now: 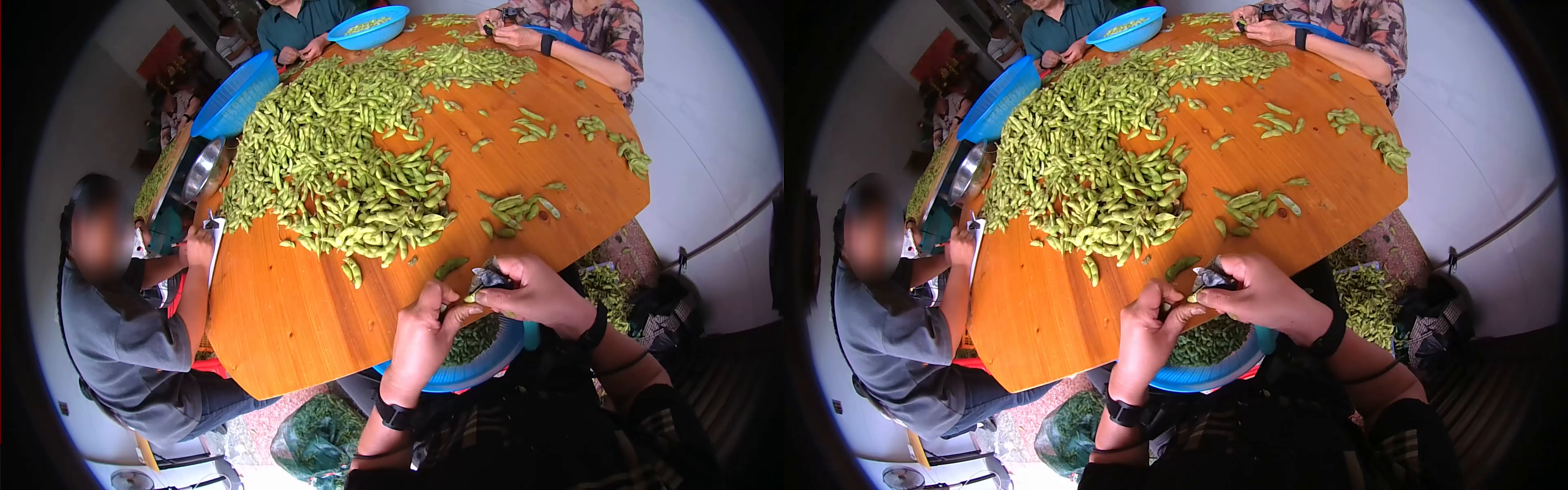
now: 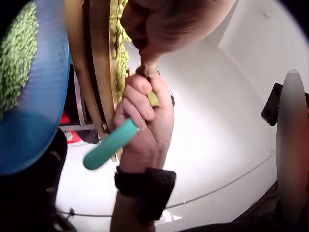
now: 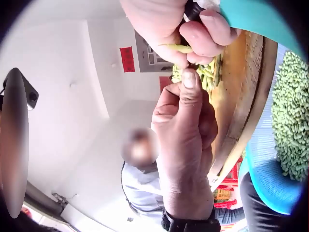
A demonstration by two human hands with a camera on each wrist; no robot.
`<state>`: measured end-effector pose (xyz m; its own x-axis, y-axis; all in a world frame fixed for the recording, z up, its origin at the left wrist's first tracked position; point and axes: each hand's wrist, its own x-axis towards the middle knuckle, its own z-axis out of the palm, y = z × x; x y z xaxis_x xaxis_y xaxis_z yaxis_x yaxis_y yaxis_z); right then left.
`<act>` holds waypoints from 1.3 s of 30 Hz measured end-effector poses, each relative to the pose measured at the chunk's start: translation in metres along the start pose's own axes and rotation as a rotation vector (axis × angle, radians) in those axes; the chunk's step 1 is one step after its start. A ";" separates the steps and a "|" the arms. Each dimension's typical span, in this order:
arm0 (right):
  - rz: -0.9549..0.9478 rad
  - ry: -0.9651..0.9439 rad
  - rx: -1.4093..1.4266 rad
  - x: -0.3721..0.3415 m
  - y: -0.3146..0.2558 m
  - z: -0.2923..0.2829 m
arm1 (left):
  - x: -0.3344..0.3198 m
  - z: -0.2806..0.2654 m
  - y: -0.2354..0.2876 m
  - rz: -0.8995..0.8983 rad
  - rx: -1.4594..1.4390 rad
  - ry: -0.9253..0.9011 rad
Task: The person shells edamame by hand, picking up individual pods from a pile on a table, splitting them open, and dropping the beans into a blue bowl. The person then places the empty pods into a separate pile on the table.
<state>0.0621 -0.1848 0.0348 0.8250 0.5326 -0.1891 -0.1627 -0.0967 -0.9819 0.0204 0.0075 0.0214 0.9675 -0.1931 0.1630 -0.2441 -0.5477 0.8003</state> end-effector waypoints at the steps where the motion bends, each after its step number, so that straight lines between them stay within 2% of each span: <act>1: 0.109 0.040 0.114 -0.002 -0.001 0.003 | -0.003 0.008 0.000 0.027 -0.022 0.122; 2: 0.108 0.043 0.114 -0.002 0.002 0.006 | -0.006 0.015 0.000 0.054 -0.045 0.245; 3: 0.027 0.108 0.079 -0.002 0.008 0.009 | -0.010 0.023 -0.001 0.056 -0.045 0.245; 4: -0.055 0.172 0.044 -0.001 0.012 0.011 | -0.014 0.030 -0.001 -0.003 -0.108 0.284; 5: -0.055 0.172 0.044 -0.001 0.012 0.012 | -0.017 0.033 -0.002 -0.063 -0.171 0.322; 6: -0.042 0.164 0.082 -0.002 0.012 0.013 | -0.018 0.023 0.012 -0.261 -0.438 0.217; 7: -0.028 0.155 0.120 -0.003 0.012 0.014 | -0.017 0.020 0.014 -0.266 -0.438 0.217; 10: -0.011 0.080 0.273 -0.008 0.005 0.021 | -0.014 0.017 0.012 -0.349 -0.769 0.087; 11: -0.015 0.079 0.273 -0.009 -0.001 0.022 | -0.014 0.015 0.009 -0.346 -0.767 0.089; 13: 0.019 0.033 0.327 -0.011 -0.011 0.022 | -0.015 0.010 0.005 -0.362 -1.122 0.038; 17: 0.058 0.004 0.338 -0.012 -0.018 0.016 | -0.016 0.007 0.007 -0.443 -1.273 0.073; 21: -0.009 0.093 0.142 -0.004 -0.002 0.019 | -0.014 0.013 0.011 -0.513 -1.171 0.102; 23: -0.399 0.284 -0.512 -0.005 0.001 0.023 | -0.013 0.023 -0.001 -0.367 -0.906 0.208; 24: -0.486 0.308 -0.578 -0.005 0.001 0.025 | -0.012 0.024 -0.003 -0.341 -0.802 0.215; 28: -0.614 0.280 -0.758 0.001 0.011 0.026 | -0.009 0.029 -0.014 -0.348 -0.750 0.242; 30: -0.622 0.281 -0.809 0.002 0.012 0.028 | -0.007 0.035 -0.022 -0.135 -0.267 0.317; 33: -0.658 0.254 -0.903 0.001 0.010 0.027 | -0.008 0.031 -0.010 -0.178 -0.243 0.299; 37: -0.685 0.196 -0.984 -0.002 0.008 0.025 | -0.009 0.031 -0.009 -0.081 -0.142 0.286; 39: -0.670 0.231 -0.976 -0.003 0.008 0.028 | -0.009 0.030 -0.007 -0.097 -0.165 0.263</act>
<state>0.0429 -0.1638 0.0281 0.6828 0.5670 0.4606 0.7301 -0.5066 -0.4586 0.0117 -0.0115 -0.0024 0.9747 0.0820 0.2078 -0.1571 -0.4095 0.8987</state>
